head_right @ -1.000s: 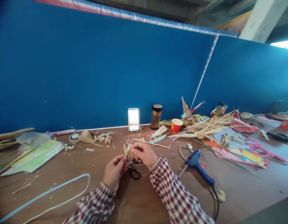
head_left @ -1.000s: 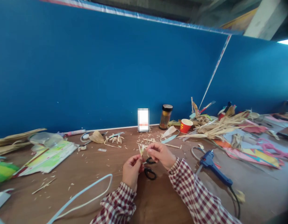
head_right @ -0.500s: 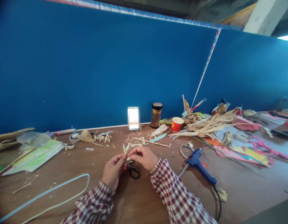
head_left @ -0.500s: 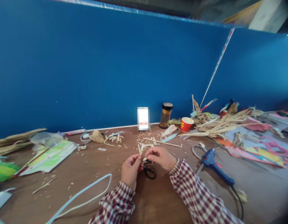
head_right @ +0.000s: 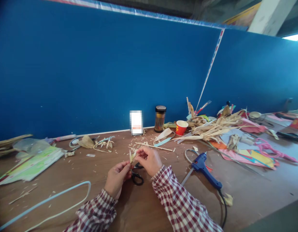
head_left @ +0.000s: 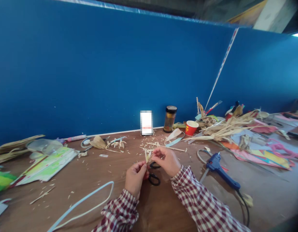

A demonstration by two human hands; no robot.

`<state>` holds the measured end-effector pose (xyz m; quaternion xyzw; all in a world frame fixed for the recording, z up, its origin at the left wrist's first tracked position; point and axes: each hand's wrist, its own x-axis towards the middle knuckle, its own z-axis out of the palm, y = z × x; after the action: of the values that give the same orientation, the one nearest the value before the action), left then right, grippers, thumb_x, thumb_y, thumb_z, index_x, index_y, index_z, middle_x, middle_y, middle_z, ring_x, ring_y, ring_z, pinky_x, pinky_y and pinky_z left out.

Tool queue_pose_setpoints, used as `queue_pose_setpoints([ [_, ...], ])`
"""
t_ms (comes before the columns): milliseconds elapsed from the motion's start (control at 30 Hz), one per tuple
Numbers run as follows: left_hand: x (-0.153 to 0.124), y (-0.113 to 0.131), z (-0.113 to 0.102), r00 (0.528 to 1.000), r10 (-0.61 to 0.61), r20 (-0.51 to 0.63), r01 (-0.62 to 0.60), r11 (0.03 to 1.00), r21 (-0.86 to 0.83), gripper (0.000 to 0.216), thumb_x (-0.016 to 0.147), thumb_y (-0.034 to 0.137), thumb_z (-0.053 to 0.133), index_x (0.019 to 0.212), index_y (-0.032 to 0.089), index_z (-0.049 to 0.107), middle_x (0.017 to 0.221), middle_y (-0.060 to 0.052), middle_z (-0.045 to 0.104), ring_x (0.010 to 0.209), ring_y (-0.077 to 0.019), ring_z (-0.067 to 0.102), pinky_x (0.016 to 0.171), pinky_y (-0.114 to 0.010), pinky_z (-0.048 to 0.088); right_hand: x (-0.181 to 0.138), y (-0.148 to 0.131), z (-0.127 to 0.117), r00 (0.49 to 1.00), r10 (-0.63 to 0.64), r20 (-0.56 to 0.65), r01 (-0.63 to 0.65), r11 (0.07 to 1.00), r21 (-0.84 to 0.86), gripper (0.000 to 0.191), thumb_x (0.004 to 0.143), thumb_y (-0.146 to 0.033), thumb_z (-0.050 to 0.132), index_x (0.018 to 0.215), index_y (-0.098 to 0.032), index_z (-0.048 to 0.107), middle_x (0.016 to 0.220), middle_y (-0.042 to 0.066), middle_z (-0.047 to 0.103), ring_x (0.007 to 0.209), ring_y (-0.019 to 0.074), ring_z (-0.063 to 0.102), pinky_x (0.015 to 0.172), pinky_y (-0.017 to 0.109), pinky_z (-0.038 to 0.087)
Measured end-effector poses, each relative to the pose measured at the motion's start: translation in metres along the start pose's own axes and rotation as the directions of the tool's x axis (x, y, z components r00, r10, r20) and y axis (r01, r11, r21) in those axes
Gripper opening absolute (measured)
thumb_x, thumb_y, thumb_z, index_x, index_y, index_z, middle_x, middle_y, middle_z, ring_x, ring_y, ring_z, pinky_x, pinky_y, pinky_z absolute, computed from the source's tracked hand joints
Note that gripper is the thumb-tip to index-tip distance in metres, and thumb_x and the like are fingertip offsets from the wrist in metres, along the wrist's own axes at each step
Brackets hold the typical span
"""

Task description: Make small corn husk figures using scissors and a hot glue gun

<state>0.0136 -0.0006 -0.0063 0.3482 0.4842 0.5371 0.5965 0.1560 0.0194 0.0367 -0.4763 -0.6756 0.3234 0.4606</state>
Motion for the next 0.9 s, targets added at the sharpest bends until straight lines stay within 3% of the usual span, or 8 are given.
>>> queue_pose_setpoints([
  [167,-0.001,0.002,0.001,1.000,0.005,-0.027,-0.004,1.000,0.018,0.033,0.058,0.035,0.069,0.080,0.011,0.063,0.062,0.000,0.062,0.046,-0.0070,0.053,0.046,-0.018,0.044,-0.003,-0.012,-0.011,0.988,-0.023,0.152,0.035,0.996,-0.078,0.027,0.070,-0.019,0.056,0.097,-0.020,0.056,0.070,-0.002,0.062,0.061,0.0117,0.056,0.061,0.025,0.044],
  [400,-0.004,0.004,0.003,0.998,0.005,0.057,-0.009,0.997,0.072,0.031,0.057,0.034,0.069,0.077,0.011,0.064,0.059,-0.001,0.062,0.045,-0.0071,0.052,0.045,-0.018,0.042,-0.003,-0.011,-0.011,0.995,-0.046,0.091,0.057,0.990,-0.128,0.028,0.069,-0.016,0.057,0.095,-0.020,0.050,0.070,-0.003,0.061,0.071,0.0135,0.058,0.071,0.027,0.041],
  [600,-0.007,0.006,0.004,0.996,-0.001,0.085,-0.008,0.994,0.108,0.031,0.059,0.034,0.068,0.080,0.011,0.064,0.059,-0.001,0.062,0.044,-0.0064,0.050,0.045,-0.017,0.041,-0.001,-0.003,-0.007,0.994,-0.001,0.105,0.006,0.999,-0.049,0.029,0.068,-0.016,0.056,0.095,-0.020,0.047,0.068,-0.004,0.059,0.067,0.0122,0.056,0.068,0.026,0.042],
  [767,-0.008,0.007,0.005,0.999,0.004,0.052,-0.009,0.994,0.109,0.031,0.059,0.033,0.068,0.080,0.010,0.064,0.058,-0.001,0.061,0.043,-0.0062,0.049,0.043,-0.017,0.040,-0.001,-0.005,-0.006,0.982,0.016,0.187,-0.028,0.998,0.062,0.027,0.070,-0.017,0.056,0.095,-0.019,0.046,0.068,-0.003,0.059,0.063,0.0114,0.056,0.064,0.025,0.043],
  [900,-0.008,0.007,0.005,0.996,0.006,0.085,-0.015,0.994,0.108,0.030,0.058,0.033,0.068,0.078,0.011,0.065,0.058,-0.001,0.061,0.043,-0.0065,0.049,0.043,-0.018,0.039,-0.001,-0.004,-0.005,0.987,0.027,0.156,-0.030,0.999,0.019,0.026,0.069,-0.015,0.055,0.093,-0.019,0.047,0.066,-0.004,0.058,0.062,0.0116,0.056,0.064,0.026,0.043],
])
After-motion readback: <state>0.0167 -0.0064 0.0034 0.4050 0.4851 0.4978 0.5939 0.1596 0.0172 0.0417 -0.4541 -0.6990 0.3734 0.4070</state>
